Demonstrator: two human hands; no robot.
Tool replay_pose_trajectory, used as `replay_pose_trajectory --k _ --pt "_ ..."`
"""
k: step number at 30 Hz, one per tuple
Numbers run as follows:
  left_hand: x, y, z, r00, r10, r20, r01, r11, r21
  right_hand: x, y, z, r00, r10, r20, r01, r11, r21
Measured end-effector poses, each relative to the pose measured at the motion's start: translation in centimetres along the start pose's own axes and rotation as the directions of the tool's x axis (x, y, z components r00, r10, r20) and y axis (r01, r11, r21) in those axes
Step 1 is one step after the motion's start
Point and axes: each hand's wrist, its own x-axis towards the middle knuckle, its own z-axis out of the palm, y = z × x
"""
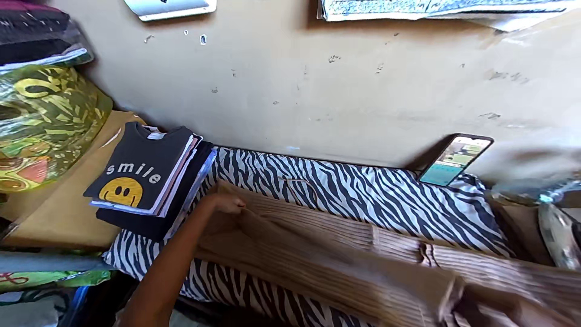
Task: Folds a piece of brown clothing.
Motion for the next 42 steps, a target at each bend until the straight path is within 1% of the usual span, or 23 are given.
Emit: replay_pose_trajectory --k 2,3,5,6,11,15,17,19,22,23,24,28,30,31,33,34,35,36,37,38,39,40,42 --pt "-0.2 -0.1 0.2 0.999 -0.016 -0.044 0.013 0.998 -0.058 -3.1 2.5 2.5 0.940 0.326 0.099 -0.314 0.942 -0.122" --pt "-0.1 -0.3 0.2 0.998 0.000 -0.062 -0.003 0.999 -0.051 -4.9 3.4 4.0 0.860 0.464 0.210 -0.446 0.885 -0.132" --pt "0.3 -0.4 0.1 0.994 0.047 -0.103 -0.047 0.999 0.010 -7.3 4.5 5.7 0.635 0.623 0.457 -0.645 0.753 -0.130" --pt "0.4 -0.3 -0.1 0.991 0.063 -0.117 -0.058 0.997 0.051 -7.7 4.7 6.1 0.592 0.655 0.470 -0.684 0.717 -0.137" --pt "0.9 0.9 0.6 0.986 0.132 -0.097 -0.122 0.987 0.106 -5.7 5.8 8.3 0.710 0.690 0.139 -0.689 0.722 -0.067" --pt "0.5 1.5 1.1 0.983 0.163 -0.083 -0.158 0.986 0.061 -5.6 8.4 12.5 0.733 0.655 0.185 -0.665 0.747 -0.008" --pt "-0.2 1.2 1.0 0.983 0.168 -0.068 -0.165 0.985 0.045 -6.0 8.9 13.5 0.775 0.618 0.133 -0.623 0.782 -0.006" --pt "-0.7 0.7 1.1 0.978 0.200 -0.061 -0.198 0.980 0.036 -5.7 8.7 13.0 0.741 0.668 0.065 -0.669 0.743 -0.003" --pt "-0.9 0.6 1.3 0.976 0.201 -0.083 -0.200 0.980 0.024 -4.7 8.7 12.2 0.567 0.815 0.121 -0.822 0.569 0.024" --pt "-0.7 0.6 1.4 0.975 0.193 -0.109 -0.192 0.981 0.024 -4.6 9.0 12.3 0.533 0.830 0.165 -0.844 0.537 0.023" --pt "-0.3 0.6 1.4 0.974 0.180 -0.136 -0.179 0.984 0.020 -4.8 9.3 12.7 0.533 0.822 0.200 -0.841 0.540 0.023" --pt "0.8 0.4 1.5 0.967 0.165 -0.192 -0.156 0.986 0.061 -5.7 9.6 13.4 0.642 0.721 0.260 -0.753 0.657 0.038" --pt "1.1 0.2 1.4 0.969 0.120 -0.215 -0.096 0.988 0.118 -5.1 8.9 12.2 0.647 0.740 0.183 -0.754 0.657 0.010" --pt "1.2 0.1 1.5 0.966 0.075 -0.249 -0.030 0.984 0.178 -4.7 8.7 11.5 0.618 0.766 0.175 -0.775 0.631 -0.025" --pt "1.1 1.4 2.9 0.924 -0.044 -0.380 0.180 0.927 0.330 -3.9 8.5 10.7 0.509 0.824 0.248 -0.823 0.551 -0.142" --pt "0.7 3.1 4.1 0.878 -0.052 -0.477 0.268 0.877 0.398 -3.5 8.2 10.8 0.481 0.836 0.262 -0.824 0.534 -0.189" --pt "0.4 5.2 5.5 0.824 0.006 -0.567 0.287 0.858 0.426 -3.2 7.8 11.3 0.538 0.817 0.206 -0.797 0.573 -0.191" --pt "0.5 7.2 7.1 0.757 0.121 -0.642 0.220 0.878 0.425 -2.9 7.4 11.9 0.637 0.761 0.123 -0.740 0.649 -0.179" --pt "1.1 8.6 9.1 0.657 0.263 -0.706 0.111 0.893 0.436 -2.7 7.0 12.9 0.730 0.682 0.056 -0.664 0.725 -0.181" --pt "2.4 9.2 11.2 0.517 0.393 -0.760 0.032 0.879 0.476 -2.6 6.6 14.2 0.791 0.611 0.032 -0.596 0.780 -0.192" --pt "4.1 8.9 13.2 0.428 0.442 -0.789 0.013 0.869 0.494 -3.1 6.5 15.8 0.816 0.575 0.060 -0.553 0.806 -0.209" --pt "5.6 7.9 15.2 0.412 0.427 -0.805 0.037 0.875 0.482 -4.2 6.6 17.4 0.811 0.574 0.114 -0.541 0.810 -0.226" --pt "7.0 6.6 17.3 0.468 0.345 -0.814 0.085 0.899 0.430 -6.2 7.6 19.1 0.774 0.611 0.169 -0.566 0.786 -0.247"
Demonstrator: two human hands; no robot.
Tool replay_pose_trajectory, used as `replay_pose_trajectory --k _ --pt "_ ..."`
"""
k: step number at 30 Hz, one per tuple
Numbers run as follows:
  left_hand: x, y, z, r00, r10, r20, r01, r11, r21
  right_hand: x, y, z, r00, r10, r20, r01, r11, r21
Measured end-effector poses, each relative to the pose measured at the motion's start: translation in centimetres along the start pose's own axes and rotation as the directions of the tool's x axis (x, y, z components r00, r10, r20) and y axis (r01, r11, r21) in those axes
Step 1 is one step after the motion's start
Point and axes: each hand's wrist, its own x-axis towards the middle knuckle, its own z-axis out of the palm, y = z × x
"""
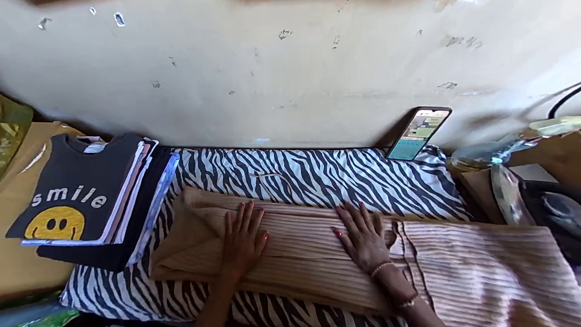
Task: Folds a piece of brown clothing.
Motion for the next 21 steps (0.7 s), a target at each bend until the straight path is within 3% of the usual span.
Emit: replay_pose_trajectory --k 2,4,6,7,10,13,15,18,19,21 --pt "0.0 -0.6 -0.9 0.999 0.000 0.050 0.007 0.990 -0.139 0.0 1.0 0.2 1.000 0.008 0.009 -0.008 1.000 0.006" --pt "0.3 -2.9 -3.3 0.999 -0.042 -0.005 0.038 0.935 -0.353 -0.1 1.2 0.1 1.000 -0.026 -0.013 0.027 0.999 0.026" --pt "1.9 -7.2 -6.3 0.973 -0.201 -0.110 0.137 0.897 -0.420 -0.2 1.4 0.1 0.999 -0.037 -0.024 0.038 0.998 0.044" --pt "2.8 -9.8 -7.9 0.950 -0.298 -0.090 0.236 0.877 -0.419 -0.4 1.5 0.1 0.999 -0.034 -0.019 0.035 0.998 0.056" --pt "5.3 -16.8 -10.1 0.868 -0.447 0.217 0.496 0.806 -0.323 -0.3 1.5 -1.0 0.997 -0.053 0.052 0.047 0.993 0.108" --pt "5.8 -21.0 -9.1 0.846 -0.360 0.393 0.510 0.762 -0.398 0.2 1.8 -1.2 0.991 -0.048 0.125 0.036 0.994 0.099" --pt "6.4 -22.2 -8.7 0.857 -0.343 0.384 0.488 0.779 -0.393 0.6 2.1 -1.1 0.987 -0.031 0.155 0.021 0.998 0.066" --pt "7.4 -20.2 -8.2 0.847 -0.464 0.257 0.520 0.823 -0.228 0.4 2.6 -1.0 0.986 -0.033 0.163 0.024 0.998 0.054" --pt "7.7 -19.3 -8.0 0.866 -0.437 0.243 0.490 0.840 -0.232 0.3 2.6 -0.9 0.989 -0.037 0.143 0.029 0.998 0.055" --pt "8.2 -18.1 -7.6 0.908 -0.235 0.346 0.336 0.902 -0.272 0.4 2.2 -0.5 0.994 -0.029 0.107 0.025 0.999 0.038"
